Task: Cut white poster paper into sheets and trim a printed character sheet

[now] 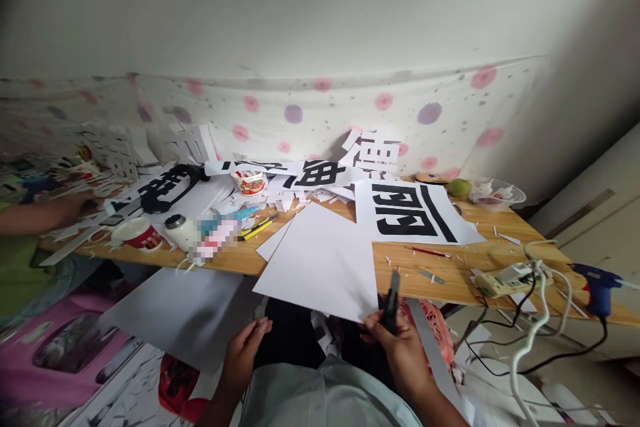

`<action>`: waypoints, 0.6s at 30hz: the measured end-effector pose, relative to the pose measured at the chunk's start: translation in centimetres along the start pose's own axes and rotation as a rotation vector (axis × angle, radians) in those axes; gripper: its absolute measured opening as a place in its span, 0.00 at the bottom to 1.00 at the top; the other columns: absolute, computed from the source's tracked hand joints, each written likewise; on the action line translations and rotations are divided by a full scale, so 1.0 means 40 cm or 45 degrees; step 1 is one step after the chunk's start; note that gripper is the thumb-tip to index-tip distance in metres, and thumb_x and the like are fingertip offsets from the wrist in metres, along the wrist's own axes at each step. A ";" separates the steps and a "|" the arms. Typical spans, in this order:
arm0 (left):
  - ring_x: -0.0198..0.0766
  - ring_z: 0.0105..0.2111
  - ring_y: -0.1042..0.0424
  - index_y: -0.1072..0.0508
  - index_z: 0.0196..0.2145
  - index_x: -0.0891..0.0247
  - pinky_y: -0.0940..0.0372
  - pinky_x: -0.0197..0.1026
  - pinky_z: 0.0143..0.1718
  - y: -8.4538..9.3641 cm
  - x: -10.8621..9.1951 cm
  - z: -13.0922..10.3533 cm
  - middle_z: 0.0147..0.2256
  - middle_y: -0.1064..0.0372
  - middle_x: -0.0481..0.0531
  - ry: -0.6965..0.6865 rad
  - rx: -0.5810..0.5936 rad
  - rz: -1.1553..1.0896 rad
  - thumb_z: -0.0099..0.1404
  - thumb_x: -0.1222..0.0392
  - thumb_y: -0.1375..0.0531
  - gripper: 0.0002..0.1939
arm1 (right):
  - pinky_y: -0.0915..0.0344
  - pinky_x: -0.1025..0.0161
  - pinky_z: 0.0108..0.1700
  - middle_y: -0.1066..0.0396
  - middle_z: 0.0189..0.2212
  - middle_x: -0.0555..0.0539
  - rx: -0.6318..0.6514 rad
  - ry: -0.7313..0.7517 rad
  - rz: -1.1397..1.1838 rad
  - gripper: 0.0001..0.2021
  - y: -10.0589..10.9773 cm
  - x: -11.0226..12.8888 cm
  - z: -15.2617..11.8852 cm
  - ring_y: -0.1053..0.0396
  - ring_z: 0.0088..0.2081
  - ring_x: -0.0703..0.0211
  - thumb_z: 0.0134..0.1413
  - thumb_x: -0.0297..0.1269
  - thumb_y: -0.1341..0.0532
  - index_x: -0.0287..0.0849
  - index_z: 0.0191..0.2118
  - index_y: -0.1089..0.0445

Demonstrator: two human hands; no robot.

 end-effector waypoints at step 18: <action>0.42 0.25 0.22 0.27 0.33 0.63 0.31 0.39 0.26 -0.205 -0.235 0.029 0.25 0.24 0.52 0.075 0.168 -0.367 0.53 0.38 0.22 0.28 | 0.32 0.63 0.27 0.24 0.26 0.47 0.433 -0.078 -0.196 0.28 -0.081 -0.060 -0.019 0.23 0.30 0.52 0.43 0.60 0.20 0.41 0.36 0.23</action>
Point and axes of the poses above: each hand's wrist, its own z-axis towards the middle knuckle, its own y-axis out of the back of the hand, x = y × z, the point moved 10 cm from there along z, towards the middle knuckle
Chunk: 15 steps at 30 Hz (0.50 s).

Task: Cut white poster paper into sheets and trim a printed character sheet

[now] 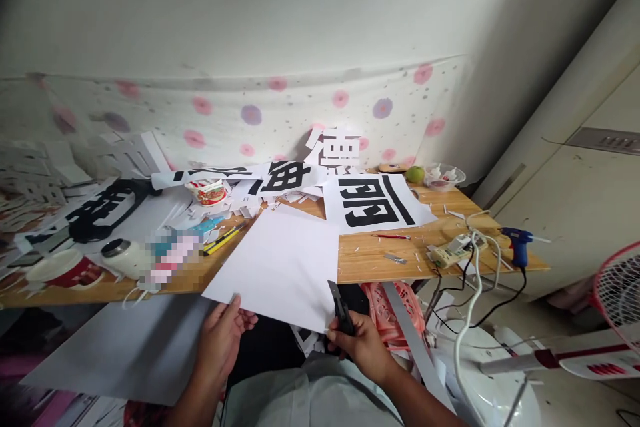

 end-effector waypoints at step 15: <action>0.44 0.28 0.19 0.24 0.38 0.64 0.27 0.39 0.27 -0.025 0.108 -0.030 0.29 0.21 0.55 0.218 0.110 0.044 0.57 0.46 0.22 0.23 | 0.35 0.64 0.23 0.32 0.23 0.55 -0.171 0.086 -0.086 0.28 0.088 0.050 0.013 0.36 0.20 0.63 0.49 0.63 0.24 0.43 0.39 0.28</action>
Point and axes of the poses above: each hand's wrist, its own z-axis towards the middle knuckle, its own y-axis out of the back of the hand, x = y × z, the point moved 10 cm from there along z, towards the middle knuckle
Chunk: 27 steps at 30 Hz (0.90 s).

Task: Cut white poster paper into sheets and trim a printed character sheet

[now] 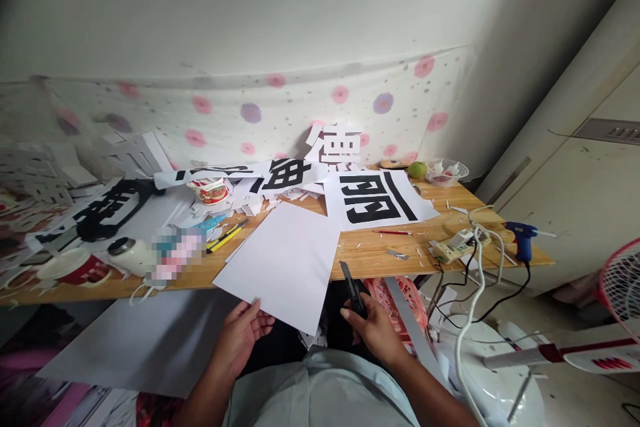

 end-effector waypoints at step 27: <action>0.50 0.35 0.16 0.23 0.45 0.69 0.26 0.43 0.32 -0.057 0.003 0.039 0.39 0.17 0.67 0.246 0.314 -0.135 0.67 0.41 0.30 0.25 | 0.28 0.45 0.54 0.20 0.57 0.35 -0.440 0.419 -1.390 0.29 0.451 0.252 0.217 0.21 0.52 0.35 0.65 0.44 0.42 0.42 0.68 0.25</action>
Point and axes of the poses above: each hand's wrist, its own z-axis towards the middle knuckle, its own y-axis out of the back of the hand, x = y × z, the point moved 10 cm from there along z, towards the middle knuckle
